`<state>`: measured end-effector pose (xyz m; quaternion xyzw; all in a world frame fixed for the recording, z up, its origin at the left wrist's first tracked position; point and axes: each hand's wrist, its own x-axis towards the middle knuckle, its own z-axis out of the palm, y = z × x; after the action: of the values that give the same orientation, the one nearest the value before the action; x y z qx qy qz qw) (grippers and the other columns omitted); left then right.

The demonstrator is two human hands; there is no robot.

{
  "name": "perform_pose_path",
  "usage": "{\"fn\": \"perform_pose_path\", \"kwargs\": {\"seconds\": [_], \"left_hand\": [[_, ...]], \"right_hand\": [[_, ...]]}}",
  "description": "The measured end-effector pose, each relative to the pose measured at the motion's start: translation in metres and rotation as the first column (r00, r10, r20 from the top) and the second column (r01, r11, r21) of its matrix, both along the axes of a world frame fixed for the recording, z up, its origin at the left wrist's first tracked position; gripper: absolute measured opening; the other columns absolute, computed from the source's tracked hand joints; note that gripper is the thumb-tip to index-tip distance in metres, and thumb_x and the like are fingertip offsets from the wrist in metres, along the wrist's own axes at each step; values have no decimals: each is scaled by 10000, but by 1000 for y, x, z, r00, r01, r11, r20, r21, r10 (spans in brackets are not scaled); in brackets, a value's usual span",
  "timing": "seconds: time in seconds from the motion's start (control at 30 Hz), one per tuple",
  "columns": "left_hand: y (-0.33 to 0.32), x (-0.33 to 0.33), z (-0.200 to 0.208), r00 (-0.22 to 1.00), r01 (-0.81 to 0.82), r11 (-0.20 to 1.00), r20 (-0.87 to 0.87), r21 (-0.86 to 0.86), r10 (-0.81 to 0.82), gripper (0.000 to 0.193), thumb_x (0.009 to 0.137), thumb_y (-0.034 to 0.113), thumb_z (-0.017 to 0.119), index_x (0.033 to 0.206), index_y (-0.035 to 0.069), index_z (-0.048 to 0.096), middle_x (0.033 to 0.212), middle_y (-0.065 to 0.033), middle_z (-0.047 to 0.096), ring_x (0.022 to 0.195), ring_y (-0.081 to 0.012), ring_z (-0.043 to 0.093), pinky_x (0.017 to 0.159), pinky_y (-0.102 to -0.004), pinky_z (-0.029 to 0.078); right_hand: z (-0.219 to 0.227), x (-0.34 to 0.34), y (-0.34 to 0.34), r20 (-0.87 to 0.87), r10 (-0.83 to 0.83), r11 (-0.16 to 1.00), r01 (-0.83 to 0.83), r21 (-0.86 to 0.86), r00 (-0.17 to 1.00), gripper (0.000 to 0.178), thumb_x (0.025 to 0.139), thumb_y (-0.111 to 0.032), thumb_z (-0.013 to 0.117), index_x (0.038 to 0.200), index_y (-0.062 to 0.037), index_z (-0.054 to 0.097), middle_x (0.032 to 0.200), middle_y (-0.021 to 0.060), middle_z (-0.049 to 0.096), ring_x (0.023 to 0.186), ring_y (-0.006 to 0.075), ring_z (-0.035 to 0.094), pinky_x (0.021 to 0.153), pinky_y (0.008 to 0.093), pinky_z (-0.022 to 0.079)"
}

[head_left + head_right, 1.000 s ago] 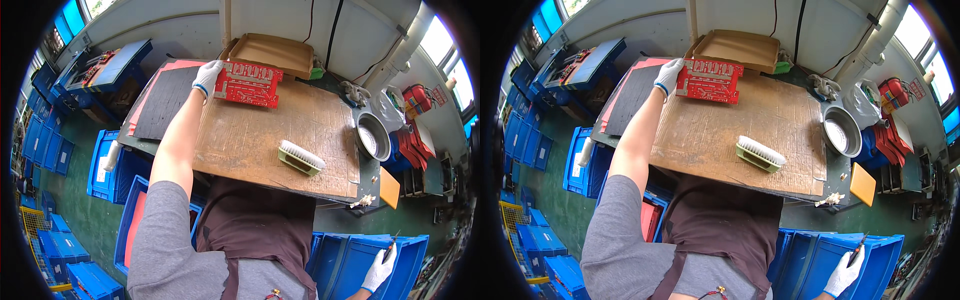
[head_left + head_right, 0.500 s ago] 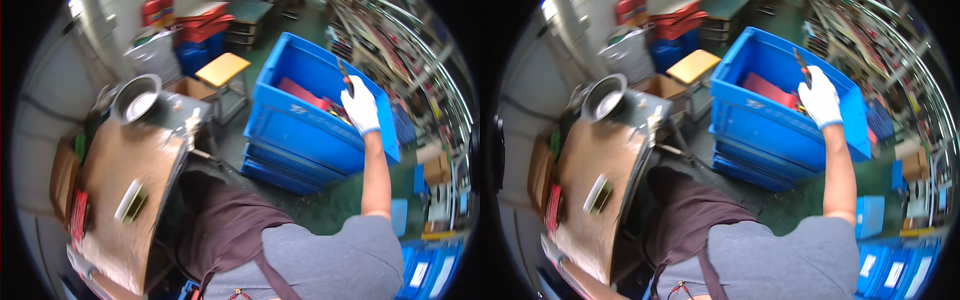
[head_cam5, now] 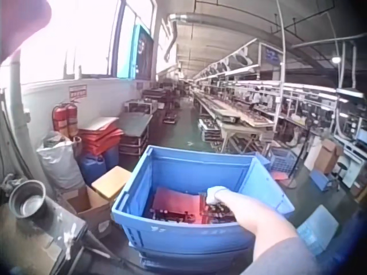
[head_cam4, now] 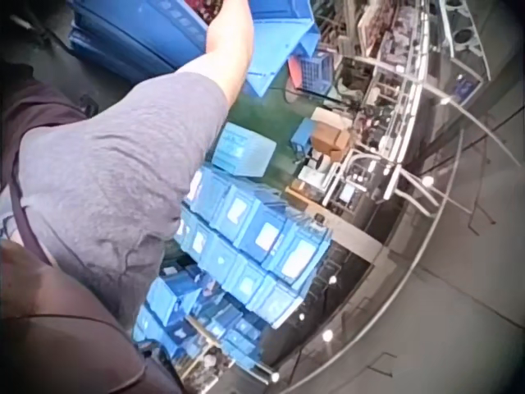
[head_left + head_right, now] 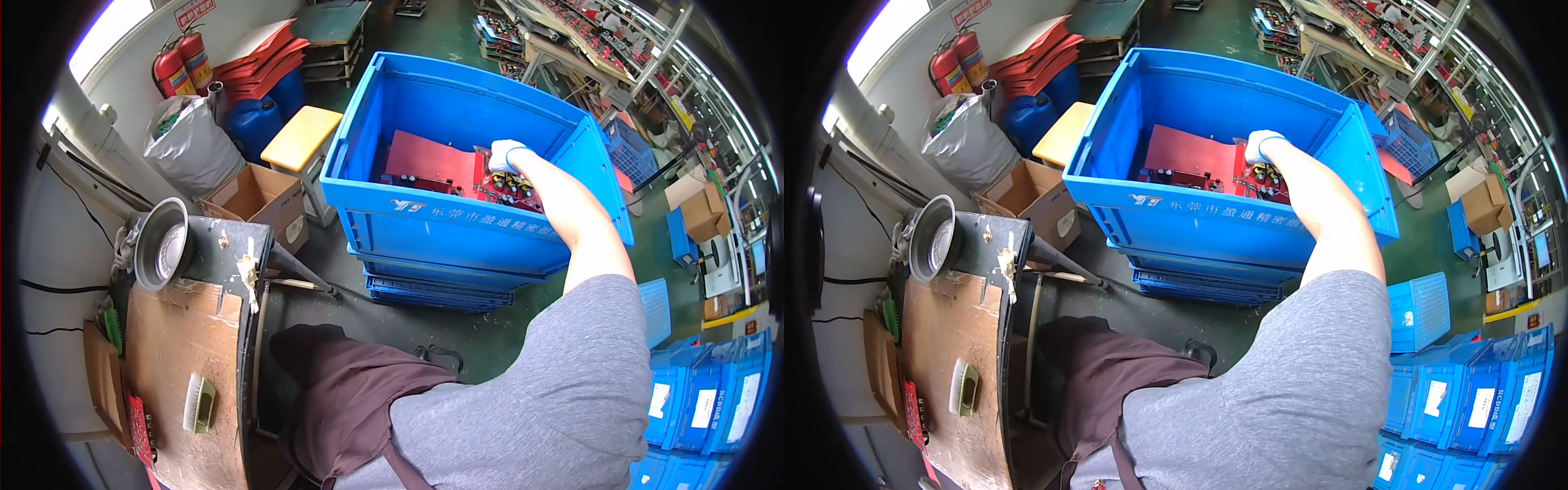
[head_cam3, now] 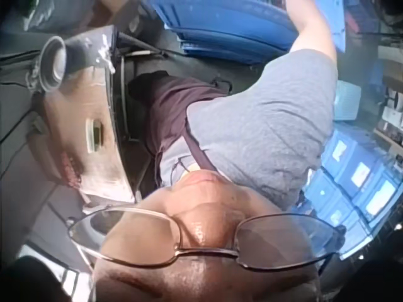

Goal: Trimming excess wire leads from a printed circuit board using wire cutters.

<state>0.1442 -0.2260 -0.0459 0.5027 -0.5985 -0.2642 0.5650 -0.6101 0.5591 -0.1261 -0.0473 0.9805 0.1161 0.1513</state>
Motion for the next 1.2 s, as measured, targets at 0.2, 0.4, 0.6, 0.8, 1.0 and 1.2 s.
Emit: {"fn": "perform_pose_path", "kwargs": {"seconds": [0.2, 0.4, 0.6, 0.8, 1.0, 1.2], "left_hand": [[-59, 108, -22, 842, -72, 997, 535, -19, 71, 153, 929, 156, 730, 1037, 68, 795, 985, -168, 766, 829, -269, 717, 696, -447, 615], [-27, 12, -35, 915, 82, 984, 403, -160, -10, 267, 1013, 210, 712, 1176, 4, 760, 1099, -197, 779, 989, -333, 737, 892, -434, 583], [-39, 44, 6, 929, 306, 904, -300, 298, -215, 523, 1125, 252, 523, 1560, -38, 502, 1563, -190, 562, 1469, -288, 510, 1206, -410, 434], [124, -130, 64, 858, 496, 868, -156, 6, -489, 500, 1185, 271, 403, 1550, -54, 506, 1547, -161, 588, 1427, -236, 553, 1232, -362, 378], [251, -244, 50, 716, 693, 720, -84, -40, -693, 837, 1085, 465, 618, 1676, -21, 279, 1700, -183, 390, 1591, -297, 360, 1215, -395, 421], [233, -240, 44, 732, 411, 896, -525, -168, -434, 344, 1090, 174, 651, 1379, -10, 624, 1192, -40, 669, 974, -76, 608, 876, -246, 531]], "right_hand": [[-35, -5, 3, 376, -305, 843, 432, -321, 875, 228, 884, -193, 768, 716, -54, 703, 590, 60, 555, 479, 179, 502, 456, 416, 404], [22, -9, 64, 178, -355, 691, 385, -611, 918, 219, 783, -207, 880, 880, -20, 823, 793, 122, 723, 665, 216, 631, 558, 433, 501], [160, 62, -13, -57, -415, 17, -55, -998, 908, 192, 917, -213, 823, 953, -124, 656, 699, -45, 546, 553, 71, 512, 474, 277, 404], [221, 196, -206, -398, -65, -76, -402, -912, 915, 171, 1011, -172, 702, 1130, -63, 643, 788, -13, 555, 675, 85, 523, 647, 224, 414], [184, 321, -382, -463, 180, -429, -354, -831, 868, 205, 950, -50, 701, 1151, -31, 663, 940, 17, 651, 785, 72, 577, 680, 238, 443], [114, 416, -480, -241, 668, -589, 302, -750, 704, 246, 924, 54, 693, 1146, -30, 632, 1097, 55, 661, 975, 120, 621, 880, 286, 519]]}}
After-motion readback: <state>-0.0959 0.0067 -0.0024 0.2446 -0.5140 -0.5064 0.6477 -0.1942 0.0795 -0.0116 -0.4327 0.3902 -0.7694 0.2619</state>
